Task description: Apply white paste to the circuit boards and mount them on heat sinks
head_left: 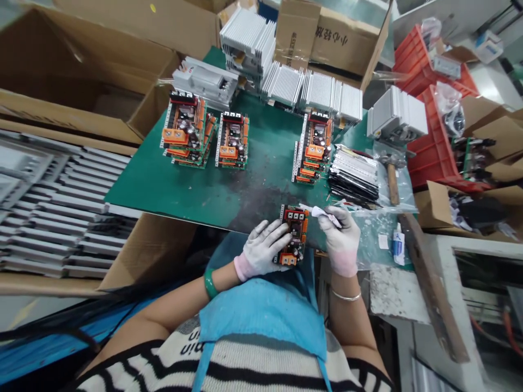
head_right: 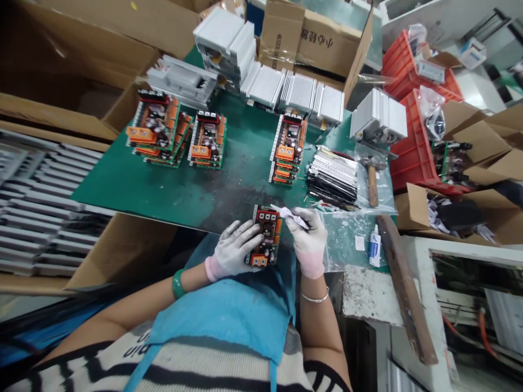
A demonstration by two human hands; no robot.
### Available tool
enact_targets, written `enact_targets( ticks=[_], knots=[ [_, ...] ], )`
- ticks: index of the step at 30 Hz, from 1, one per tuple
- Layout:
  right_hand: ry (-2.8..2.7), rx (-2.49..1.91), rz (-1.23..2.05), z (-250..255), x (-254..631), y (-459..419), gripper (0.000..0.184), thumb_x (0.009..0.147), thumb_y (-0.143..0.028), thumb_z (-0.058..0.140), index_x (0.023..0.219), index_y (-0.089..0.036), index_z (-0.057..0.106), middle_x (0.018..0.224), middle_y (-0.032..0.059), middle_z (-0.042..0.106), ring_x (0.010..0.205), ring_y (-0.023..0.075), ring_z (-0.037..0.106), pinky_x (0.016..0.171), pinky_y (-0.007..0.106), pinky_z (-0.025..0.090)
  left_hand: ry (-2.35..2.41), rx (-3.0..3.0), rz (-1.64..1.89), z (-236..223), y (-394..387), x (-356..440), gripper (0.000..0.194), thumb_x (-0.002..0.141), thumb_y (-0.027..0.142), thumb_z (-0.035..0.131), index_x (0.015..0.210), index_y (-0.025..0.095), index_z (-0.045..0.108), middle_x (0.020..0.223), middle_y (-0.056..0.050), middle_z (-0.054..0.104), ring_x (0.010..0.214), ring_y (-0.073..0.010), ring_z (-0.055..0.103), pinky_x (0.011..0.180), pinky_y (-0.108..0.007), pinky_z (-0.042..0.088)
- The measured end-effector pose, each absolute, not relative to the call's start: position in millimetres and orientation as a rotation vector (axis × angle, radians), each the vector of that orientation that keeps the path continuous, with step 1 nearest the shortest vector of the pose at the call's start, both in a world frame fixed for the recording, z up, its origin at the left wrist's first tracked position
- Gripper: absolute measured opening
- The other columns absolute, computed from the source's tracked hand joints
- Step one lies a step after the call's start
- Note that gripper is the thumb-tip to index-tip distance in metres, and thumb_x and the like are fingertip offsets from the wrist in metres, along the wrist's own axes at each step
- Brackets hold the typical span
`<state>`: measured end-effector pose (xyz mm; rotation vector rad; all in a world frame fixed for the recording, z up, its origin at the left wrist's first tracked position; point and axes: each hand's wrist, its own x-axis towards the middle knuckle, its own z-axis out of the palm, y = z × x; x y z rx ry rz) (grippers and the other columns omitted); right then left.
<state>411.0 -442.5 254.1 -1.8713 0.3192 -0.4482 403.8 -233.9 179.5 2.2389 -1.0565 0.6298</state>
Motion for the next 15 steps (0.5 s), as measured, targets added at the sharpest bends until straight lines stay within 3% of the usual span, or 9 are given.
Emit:
enact_targets(
  ticks=[4, 15],
  knots=[
    [0.200, -2.052, -0.502, 263, 411, -441, 0.020, 0.080, -0.040, 0.072, 0.091, -0.023, 0.073, 0.090, 0.0021, 0.069, 0.083, 0.0168, 0.065, 0.075, 0.031, 0.052, -1.053, 2.263, 0.650, 177, -234, 404, 0.065, 0.083, 0.066, 0.059, 0.129, 0.021, 0.060, 0.128, -0.010, 0.066, 0.128, -0.0277, 0.055, 0.120, -0.041, 0.024],
    [-0.036, -2.322, -0.436, 279, 426, -430, 0.012, 0.086, -0.033, 0.066, 0.089, -0.024, 0.073, 0.084, 0.0019, 0.071, 0.077, 0.0173, 0.066, 0.072, 0.030, 0.053, -1.076, 2.215, 0.680, 173, -233, 404, 0.067, 0.084, 0.064, 0.059, 0.132, 0.018, 0.057, 0.132, -0.012, 0.063, 0.133, -0.0277, 0.050, 0.121, -0.042, 0.023]
  ],
)
